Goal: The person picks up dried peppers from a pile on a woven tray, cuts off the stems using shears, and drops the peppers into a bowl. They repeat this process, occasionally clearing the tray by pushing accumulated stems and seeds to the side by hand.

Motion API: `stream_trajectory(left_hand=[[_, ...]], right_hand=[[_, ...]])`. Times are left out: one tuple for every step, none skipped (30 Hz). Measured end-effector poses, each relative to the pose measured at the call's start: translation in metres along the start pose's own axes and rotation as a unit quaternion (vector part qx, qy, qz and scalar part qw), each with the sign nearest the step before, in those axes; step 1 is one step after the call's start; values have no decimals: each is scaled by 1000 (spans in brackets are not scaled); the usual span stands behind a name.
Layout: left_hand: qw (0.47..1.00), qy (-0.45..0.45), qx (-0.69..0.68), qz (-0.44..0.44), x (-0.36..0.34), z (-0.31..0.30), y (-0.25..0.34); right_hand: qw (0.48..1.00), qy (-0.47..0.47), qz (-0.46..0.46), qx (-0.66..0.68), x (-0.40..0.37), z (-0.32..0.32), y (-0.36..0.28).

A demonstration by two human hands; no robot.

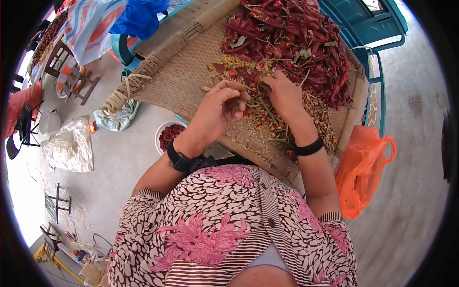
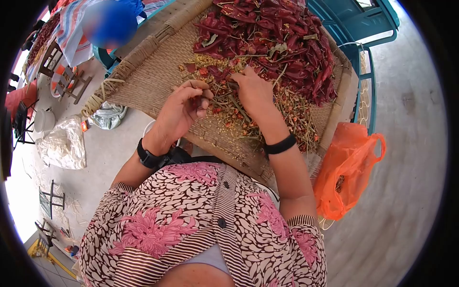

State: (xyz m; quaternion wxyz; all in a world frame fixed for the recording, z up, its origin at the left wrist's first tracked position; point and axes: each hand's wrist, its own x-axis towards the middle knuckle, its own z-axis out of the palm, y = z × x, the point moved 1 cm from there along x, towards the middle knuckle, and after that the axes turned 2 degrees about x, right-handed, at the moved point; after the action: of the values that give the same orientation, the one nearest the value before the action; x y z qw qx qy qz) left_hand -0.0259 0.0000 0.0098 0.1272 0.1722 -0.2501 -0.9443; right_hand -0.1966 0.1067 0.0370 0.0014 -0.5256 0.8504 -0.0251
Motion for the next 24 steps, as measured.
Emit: stream_trajectory(left_hand=[[1000,2,-4,2,1,-2,-1],[1000,0,-6,-2,2,-3,-2],[1000,-2,-8,-6,2,-4,-2],[1000,-4,-10,-9,3,-4,-3],[1000,-5,-6,-10,4,-5,-5],[1000,-6,-1,-12,5,-5,-7],[1000,-8,3,-14,6,-5,-9],[1000,-7,13,-10,6,-3,-11],[1000,-6,23,-6,7,0,-13],[999,-6,33,-2,9,3,-15],[998,-4,58,1,10,6,-16],[997,-2,82,4,13,10,-16],[994,-1,107,7,14,13,-16],[994,-8,111,9,15,17,-17],[993,-16,115,10,16,22,-17],[992,-24,120,12,17,24,-18],[992,-22,121,18,18,24,-20],[992,-19,121,23,20,23,-22],[992,-17,122,28,21,22,-25],[995,-20,98,25,22,20,-27],[997,-22,73,22,23,17,-28],[998,-24,48,19,23,15,-28],[999,-32,35,21,23,14,-28],[999,-40,21,22,22,15,-27]], right_hand=[[1000,0,2,-1,1,-1,2],[1000,-1,5,-2,1,-1,4],[999,20,3,30,-2,-2,8],[997,41,0,61,-4,-2,15],[994,62,-4,93,-5,-3,19],[984,36,52,169,-5,-7,18],[964,9,107,245,-8,-16,15],[934,-18,162,318,-11,-25,11],[918,-26,162,362,-15,-33,6],[899,-33,162,405,-19,-40,0],[879,-41,162,448,-23,-44,-4],[871,-41,151,466,-26,-44,-6],[863,-41,139,483,-28,-45,-8],[855,-41,129,501,-30,-45,-9],[854,-34,132,502,-32,-45,-12],[853,-26,136,504,-34,-44,-15],[851,-19,139,505,-35,-43,-17],[840,-20,131,526,-36,-43,-19],[828,-21,124,546,-37,-44,-20],[816,-22,116,567,-38,-46,-21],[795,-7,135,591,-39,-48,-21],[774,6,153,615,-40,-50,-21],[751,20,170,638,-41,-51,-21],[751,25,180,635,-42,-51,-20]])
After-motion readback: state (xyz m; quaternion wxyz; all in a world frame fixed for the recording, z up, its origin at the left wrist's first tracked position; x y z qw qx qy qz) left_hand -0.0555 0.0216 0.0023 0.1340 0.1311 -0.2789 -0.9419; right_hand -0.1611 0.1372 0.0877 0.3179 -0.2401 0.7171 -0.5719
